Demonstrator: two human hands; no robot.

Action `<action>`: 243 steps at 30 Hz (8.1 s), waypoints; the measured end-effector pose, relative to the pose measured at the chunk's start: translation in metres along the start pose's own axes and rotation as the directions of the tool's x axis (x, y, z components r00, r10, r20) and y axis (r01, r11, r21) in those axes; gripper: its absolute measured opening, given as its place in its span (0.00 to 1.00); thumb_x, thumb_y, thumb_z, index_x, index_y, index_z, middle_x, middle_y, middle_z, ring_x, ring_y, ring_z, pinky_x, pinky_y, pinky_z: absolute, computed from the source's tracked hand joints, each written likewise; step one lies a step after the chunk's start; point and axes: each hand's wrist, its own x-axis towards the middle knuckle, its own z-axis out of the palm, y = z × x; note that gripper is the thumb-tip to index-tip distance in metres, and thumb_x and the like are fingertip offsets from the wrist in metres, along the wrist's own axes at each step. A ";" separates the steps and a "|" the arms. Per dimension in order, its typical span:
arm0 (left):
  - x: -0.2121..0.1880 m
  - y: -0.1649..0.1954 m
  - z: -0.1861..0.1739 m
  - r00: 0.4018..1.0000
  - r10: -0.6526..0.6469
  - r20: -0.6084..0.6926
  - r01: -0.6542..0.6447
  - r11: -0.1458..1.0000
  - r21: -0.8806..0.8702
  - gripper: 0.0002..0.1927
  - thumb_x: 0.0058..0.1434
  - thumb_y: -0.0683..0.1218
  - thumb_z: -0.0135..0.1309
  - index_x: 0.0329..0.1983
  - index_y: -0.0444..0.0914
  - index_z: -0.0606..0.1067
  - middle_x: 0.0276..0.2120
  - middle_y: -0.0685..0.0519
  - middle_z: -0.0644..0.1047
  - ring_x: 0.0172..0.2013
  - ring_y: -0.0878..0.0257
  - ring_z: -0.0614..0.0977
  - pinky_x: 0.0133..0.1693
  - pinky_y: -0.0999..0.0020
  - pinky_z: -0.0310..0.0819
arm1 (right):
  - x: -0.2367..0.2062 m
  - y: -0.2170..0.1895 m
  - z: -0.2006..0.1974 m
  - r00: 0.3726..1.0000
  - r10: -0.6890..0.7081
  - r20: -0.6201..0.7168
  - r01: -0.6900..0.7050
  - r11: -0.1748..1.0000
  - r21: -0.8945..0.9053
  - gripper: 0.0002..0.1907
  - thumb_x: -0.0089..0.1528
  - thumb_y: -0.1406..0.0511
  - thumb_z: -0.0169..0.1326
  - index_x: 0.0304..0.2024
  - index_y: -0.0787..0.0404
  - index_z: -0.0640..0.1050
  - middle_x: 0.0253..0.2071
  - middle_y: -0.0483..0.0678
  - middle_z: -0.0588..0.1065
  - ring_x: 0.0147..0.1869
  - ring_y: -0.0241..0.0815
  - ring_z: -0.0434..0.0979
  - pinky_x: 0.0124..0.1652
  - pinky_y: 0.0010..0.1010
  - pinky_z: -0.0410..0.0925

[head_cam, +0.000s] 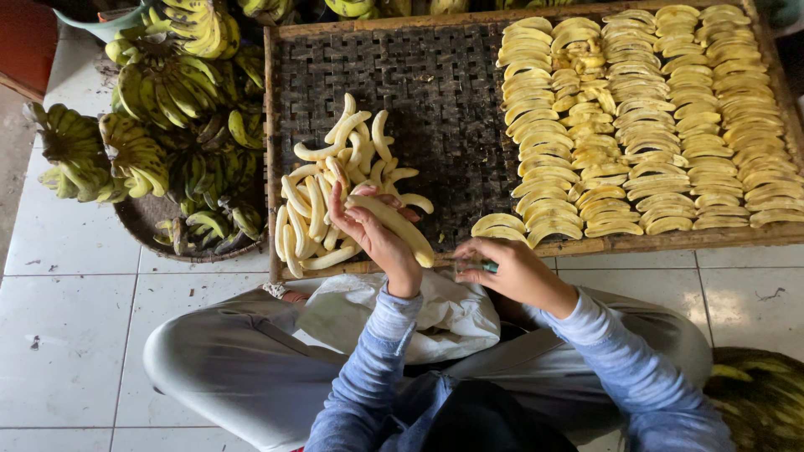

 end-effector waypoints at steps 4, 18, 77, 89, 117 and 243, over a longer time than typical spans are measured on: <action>-0.003 0.001 0.000 0.999 0.039 -0.036 -0.042 0.995 -0.092 0.15 0.78 0.58 0.36 0.57 0.46 0.61 0.44 0.51 0.70 0.34 0.62 0.75 0.25 0.68 0.75 | -0.012 -0.016 0.016 0.972 0.209 0.106 -0.208 0.978 -0.024 0.21 0.64 0.61 0.60 0.57 0.62 0.74 0.30 0.47 0.79 0.31 0.40 0.81 0.35 0.31 0.72; -0.006 0.008 0.001 0.973 0.216 -0.082 -0.224 0.967 -0.118 0.18 0.78 0.61 0.34 0.56 0.43 0.61 0.45 0.49 0.71 0.34 0.61 0.74 0.23 0.68 0.71 | -0.007 -0.058 0.018 0.999 0.021 -0.030 -0.027 0.980 -0.196 0.24 0.68 0.66 0.47 0.67 0.64 0.69 0.53 0.56 0.78 0.47 0.54 0.82 0.43 0.40 0.73; -0.040 -0.054 -0.028 0.550 -0.766 0.333 0.835 0.514 -0.197 0.20 0.77 0.53 0.33 0.58 0.38 0.70 0.65 0.53 0.74 0.56 0.57 0.78 0.56 0.63 0.75 | 0.024 0.024 0.001 0.994 0.006 -0.113 -0.070 0.818 -0.571 0.21 0.68 0.62 0.51 0.64 0.54 0.69 0.46 0.53 0.79 0.37 0.52 0.82 0.32 0.38 0.72; -0.018 -0.144 -0.091 0.251 -0.734 0.631 0.889 -0.082 -0.450 0.24 0.79 0.47 0.26 0.73 0.34 0.62 0.68 0.35 0.66 0.66 0.44 0.71 0.66 0.48 0.68 | 0.045 0.056 -0.025 0.973 -0.130 0.193 0.174 0.957 -0.234 0.24 0.55 0.56 0.66 0.53 0.49 0.79 0.48 0.41 0.80 0.42 0.44 0.84 0.39 0.32 0.76; 0.009 -0.139 -0.131 0.176 -0.965 0.194 0.894 0.075 -0.441 0.14 0.70 0.48 0.50 0.57 0.44 0.70 0.58 0.47 0.73 0.60 0.47 0.71 0.67 0.30 0.56 | 0.069 0.194 -0.032 0.859 0.369 0.356 -0.358 0.929 -0.099 0.10 0.61 0.62 0.62 0.44 0.59 0.84 0.39 0.49 0.83 0.43 0.39 0.81 0.46 0.36 0.71; -0.010 -0.060 -0.011 0.779 -0.576 0.248 0.627 0.714 -0.311 0.11 0.78 0.50 0.36 0.47 0.40 0.67 0.51 0.42 0.78 0.60 0.50 0.76 0.65 0.55 0.66 | 0.047 0.060 0.010 0.988 -0.135 -0.069 0.099 0.918 -0.384 0.24 0.67 0.64 0.52 0.65 0.57 0.67 0.54 0.55 0.78 0.47 0.55 0.82 0.41 0.43 0.73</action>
